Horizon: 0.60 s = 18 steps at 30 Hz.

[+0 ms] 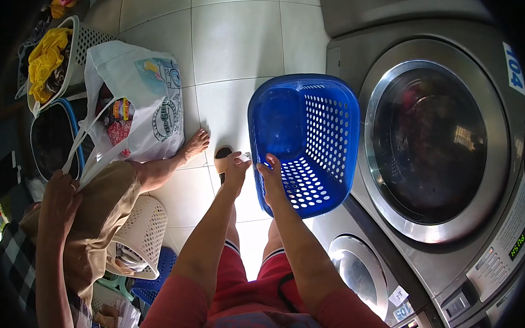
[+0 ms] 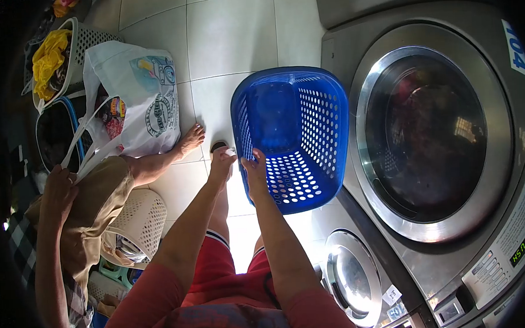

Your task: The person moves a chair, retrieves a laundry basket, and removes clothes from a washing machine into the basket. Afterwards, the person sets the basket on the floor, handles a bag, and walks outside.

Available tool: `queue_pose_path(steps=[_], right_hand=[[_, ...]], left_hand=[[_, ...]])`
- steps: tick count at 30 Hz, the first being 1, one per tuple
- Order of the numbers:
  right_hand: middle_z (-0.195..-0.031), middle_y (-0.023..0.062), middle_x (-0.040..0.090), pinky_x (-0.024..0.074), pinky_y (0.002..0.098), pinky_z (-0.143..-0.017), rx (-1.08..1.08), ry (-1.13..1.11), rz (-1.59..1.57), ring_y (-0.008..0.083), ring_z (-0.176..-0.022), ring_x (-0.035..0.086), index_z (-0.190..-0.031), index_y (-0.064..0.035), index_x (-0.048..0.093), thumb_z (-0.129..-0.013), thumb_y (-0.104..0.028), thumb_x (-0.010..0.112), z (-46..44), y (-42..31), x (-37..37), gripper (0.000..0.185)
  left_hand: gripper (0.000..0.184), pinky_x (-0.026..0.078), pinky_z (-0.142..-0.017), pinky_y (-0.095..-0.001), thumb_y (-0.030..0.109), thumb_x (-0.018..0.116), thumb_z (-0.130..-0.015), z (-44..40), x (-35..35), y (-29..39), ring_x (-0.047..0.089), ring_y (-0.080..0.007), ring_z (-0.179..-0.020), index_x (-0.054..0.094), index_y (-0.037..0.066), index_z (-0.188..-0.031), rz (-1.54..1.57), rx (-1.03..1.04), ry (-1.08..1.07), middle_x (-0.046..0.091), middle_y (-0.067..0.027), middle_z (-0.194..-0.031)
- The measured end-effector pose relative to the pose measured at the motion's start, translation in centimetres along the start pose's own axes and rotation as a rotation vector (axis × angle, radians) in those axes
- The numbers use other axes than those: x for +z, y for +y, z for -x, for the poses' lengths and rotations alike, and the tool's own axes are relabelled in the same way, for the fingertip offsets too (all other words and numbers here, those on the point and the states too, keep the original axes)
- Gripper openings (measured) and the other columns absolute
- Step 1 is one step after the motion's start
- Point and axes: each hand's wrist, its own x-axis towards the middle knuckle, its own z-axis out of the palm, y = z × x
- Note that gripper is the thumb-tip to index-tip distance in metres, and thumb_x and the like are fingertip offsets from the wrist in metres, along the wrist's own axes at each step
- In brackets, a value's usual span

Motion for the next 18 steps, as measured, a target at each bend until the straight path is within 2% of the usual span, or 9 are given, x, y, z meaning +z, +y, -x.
queue_pose_path(steps=[3, 5, 7, 9, 11, 12, 13, 15, 18], right_hand=[[-0.107, 0.0089, 0.037, 0.0288, 0.0279, -0.083, 0.223, -0.01, 0.054, 0.0156, -0.098, 0.035, -0.108, -0.0041, 0.034, -0.072, -0.019, 0.054, -1.2, 1.3, -0.5, 0.044], [-0.113, 0.0105, 0.034, 0.0266, 0.0295, -0.086, 0.289, -0.061, 0.05, 0.0187, -0.106, 0.032, -0.11, -0.0044, 0.033, -0.073, -0.022, 0.054, -2.3, 2.3, -0.9, 0.046], [-0.105, 0.0052, 0.042, 0.0269, 0.0319, -0.082, 0.321, -0.04, 0.16, 0.0177, -0.101, 0.036, -0.11, -0.0097, 0.036, -0.072, -0.023, 0.054, -3.1, 2.8, -1.5, 0.044], [-0.1, 0.0068, 0.047, 0.0296, 0.0312, -0.081, 0.123, 0.052, 0.413, 0.0189, -0.098, 0.04, -0.104, -0.0058, 0.041, -0.072, -0.019, 0.054, -2.5, 1.2, -2.2, 0.038], [-0.093, 0.0123, 0.05, 0.0349, 0.0332, -0.076, -0.483, -0.105, 0.839, 0.0259, -0.088, 0.046, -0.092, -0.0034, 0.049, -0.067, -0.015, 0.056, -1.5, -2.2, -5.5, 0.028], [-0.087, 0.0104, 0.051, 0.0354, 0.0327, -0.076, -0.61, -0.032, 1.074, 0.0257, -0.086, 0.047, -0.086, -0.0045, 0.051, -0.067, -0.016, 0.056, 0.2, -5.2, -6.9, 0.023], [-0.089, 0.0096, 0.051, 0.0341, 0.0361, -0.078, -0.521, 0.026, 1.383, 0.025, -0.091, 0.045, -0.086, -0.0055, 0.051, -0.067, -0.018, 0.056, 2.9, -9.7, -7.3, 0.022], [-0.092, 0.0105, 0.049, 0.0308, 0.0415, -0.081, -0.705, 0.142, 1.894, 0.0254, -0.097, 0.041, -0.086, -0.0073, 0.051, -0.068, -0.019, 0.054, 5.8, -13.6, -12.3, 0.022], [-0.094, 0.0121, 0.045, 0.0267, 0.0413, -0.085, -0.652, 0.319, 2.211, 0.025, -0.093, 0.041, -0.092, -0.0051, 0.047, -0.07, -0.018, 0.045, 10.1, -17.8, -19.9, 0.025]], left_hand=[[0.048, 0.037, -0.073, -0.0291, 0.027, 0.05, -0.074, 1.4, 0.4, -0.5, 0.043, -0.0171, -0.092, 0.029, 0.004, -0.111, -0.053, -0.055, 0.205, 0.042, -0.0103, -0.102], [0.059, 0.035, -0.076, -0.037, 0.044, 0.041, -0.075, 3.8, 0.9, -0.9, 0.034, -0.0208, -0.105, 0.024, 0.007, -0.116, 0.316, -0.363, 0.283, 0.033, -0.011, -0.115], [0.066, 0.034, -0.077, -0.0417, 0.051, 0.038, -0.074, 6.6, 1.6, -0.8, 0.029, -0.0231, -0.111, 0.018, 0.006, -0.119, 0.273, -0.35, 0.101, 0.03, -0.012, -0.119], [0.07, 0.037, -0.074, -0.042, 0.047, 0.045, -0.072, 7.9, 2.1, -2.3, 0.03, -0.0217, -0.11, 0.014, 0.009, -0.122, -0.008, -0.355, -0.007, 0.03, -0.0094, -0.119], [0.065, 0.041, -0.068, -0.0354, 0.025, 0.052, -0.071, 8.5, 2.3, -0.6, 0.044, -0.02, -0.097, 0.014, 0.01, -0.122, -0.056, -0.36, -0.124, 0.034, -0.0105, -0.116], [0.063, 0.043, -0.065, -0.0316, 0.014, 0.053, -0.071, 8.5, 2.5, 1.4, 0.052, -0.0206, -0.087, 0.016, 0.011, -0.122, -0.05, -0.378, -0.207, 0.039, -0.012, -0.112], [0.077, 0.044, -0.061, -0.0311, 0.012, 0.063, -0.059, 6.8, 2.4, -2.1, 0.051, -0.0206, -0.086, 0.019, 0.014, -0.121, -0.066, -0.389, -0.147, 0.042, -0.0083, -0.109], [0.07, 0.043, -0.056, -0.0231, 0.001, 0.051, -0.056, 6.1, 3.1, -2.9, 0.052, -0.0166, -0.074, 0.024, 0.011, -0.12, -0.118, -0.237, -0.168, 0.048, -0.0078, -0.099], [0.059, 0.037, -0.052, -0.0209, 0.0, 0.043, -0.056, 5.5, 3.4, -4.4, 0.048, -0.013, -0.064, 0.033, 0.006, -0.114, -0.233, -0.188, -0.086, 0.05, -0.0068, -0.084]])
